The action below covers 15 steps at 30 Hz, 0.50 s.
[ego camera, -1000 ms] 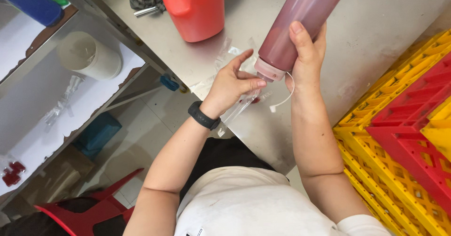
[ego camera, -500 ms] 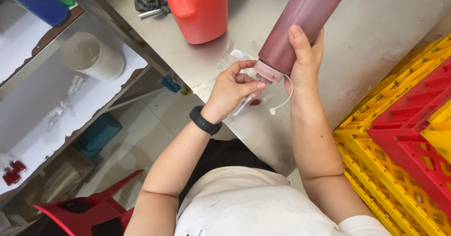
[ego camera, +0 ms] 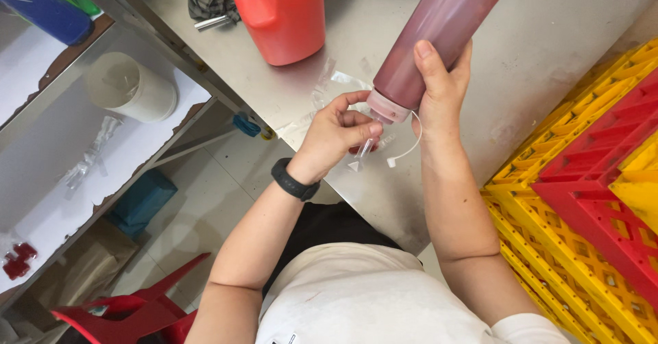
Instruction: The person prepares a squeeze bottle by removing a plastic seal from the nozzle and placing the cap onto the bottle.
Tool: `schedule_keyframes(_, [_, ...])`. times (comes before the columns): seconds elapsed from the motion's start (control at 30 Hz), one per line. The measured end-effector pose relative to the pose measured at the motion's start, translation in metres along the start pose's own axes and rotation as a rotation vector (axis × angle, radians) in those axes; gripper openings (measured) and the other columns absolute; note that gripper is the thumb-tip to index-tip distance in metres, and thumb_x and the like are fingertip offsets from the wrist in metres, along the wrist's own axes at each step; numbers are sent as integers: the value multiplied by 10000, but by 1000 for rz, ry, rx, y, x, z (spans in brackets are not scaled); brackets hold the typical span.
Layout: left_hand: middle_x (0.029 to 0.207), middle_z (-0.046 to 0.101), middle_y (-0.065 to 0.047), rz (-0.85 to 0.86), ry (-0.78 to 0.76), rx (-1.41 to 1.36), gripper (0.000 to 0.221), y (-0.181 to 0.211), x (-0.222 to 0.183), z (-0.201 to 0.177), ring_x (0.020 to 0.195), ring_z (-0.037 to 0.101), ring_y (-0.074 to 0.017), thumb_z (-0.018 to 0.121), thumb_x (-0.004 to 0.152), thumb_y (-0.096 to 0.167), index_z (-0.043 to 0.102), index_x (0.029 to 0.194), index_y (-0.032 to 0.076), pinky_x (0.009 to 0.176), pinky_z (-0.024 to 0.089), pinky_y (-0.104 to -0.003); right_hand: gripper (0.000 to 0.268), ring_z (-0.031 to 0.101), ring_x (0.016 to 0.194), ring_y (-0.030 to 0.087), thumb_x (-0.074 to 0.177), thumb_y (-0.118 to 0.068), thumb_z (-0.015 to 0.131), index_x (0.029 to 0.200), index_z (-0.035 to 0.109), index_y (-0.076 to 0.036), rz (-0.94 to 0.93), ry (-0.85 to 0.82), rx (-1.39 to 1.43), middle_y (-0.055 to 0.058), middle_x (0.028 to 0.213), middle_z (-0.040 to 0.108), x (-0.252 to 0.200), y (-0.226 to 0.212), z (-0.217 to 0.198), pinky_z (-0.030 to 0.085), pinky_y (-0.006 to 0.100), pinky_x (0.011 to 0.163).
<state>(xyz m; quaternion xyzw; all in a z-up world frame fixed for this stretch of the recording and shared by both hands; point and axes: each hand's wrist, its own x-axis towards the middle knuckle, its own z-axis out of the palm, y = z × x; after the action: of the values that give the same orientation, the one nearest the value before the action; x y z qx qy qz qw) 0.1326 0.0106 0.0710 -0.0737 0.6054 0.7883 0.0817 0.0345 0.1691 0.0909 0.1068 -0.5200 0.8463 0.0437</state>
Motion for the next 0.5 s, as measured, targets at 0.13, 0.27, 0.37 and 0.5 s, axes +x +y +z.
schedule_keyframes(0.13, [953, 753, -86, 30, -57, -89, 713, -1, 1, -4, 752, 715, -104, 806, 839, 98, 475, 1465, 18, 577, 486, -216, 809, 573, 1250, 228, 906, -270, 796, 1531, 356, -5, 17, 10, 59, 131, 1365, 555, -1, -1, -2, 513, 395, 1093])
schedule_keyframes(0.27, [907, 757, -132, -47, 25, 88, 644, 2, 7, -8, 711, 682, -141, 817, 864, 48, 507, 1426, -15, 585, 495, -250, 838, 562, 1283, 209, 924, -268, 827, 1565, 352, -10, -40, -58, 12, 124, 1397, 547, -6, -3, -3, 493, 366, 1141])
schedule_keyframes(0.37, [973, 765, -130, -41, -54, -88, 603, 2, 5, -9, 779, 740, -154, 775, 863, 23, 499, 1395, -46, 669, 592, -281, 834, 590, 1236, 213, 890, -260, 848, 1528, 375, -4, 30, -110, 47, 129, 1352, 561, -7, -11, -1, 529, 371, 1089])
schedule_keyframes(0.5, [1067, 783, -131, 68, -99, -9, 625, 10, 8, -8, 931, 755, -128, 772, 876, 0, 488, 1432, -14, 789, 602, -258, 803, 618, 1207, 215, 881, -204, 894, 1494, 416, -2, 1, -202, 91, 120, 1318, 588, -5, -23, 6, 550, 372, 1077])
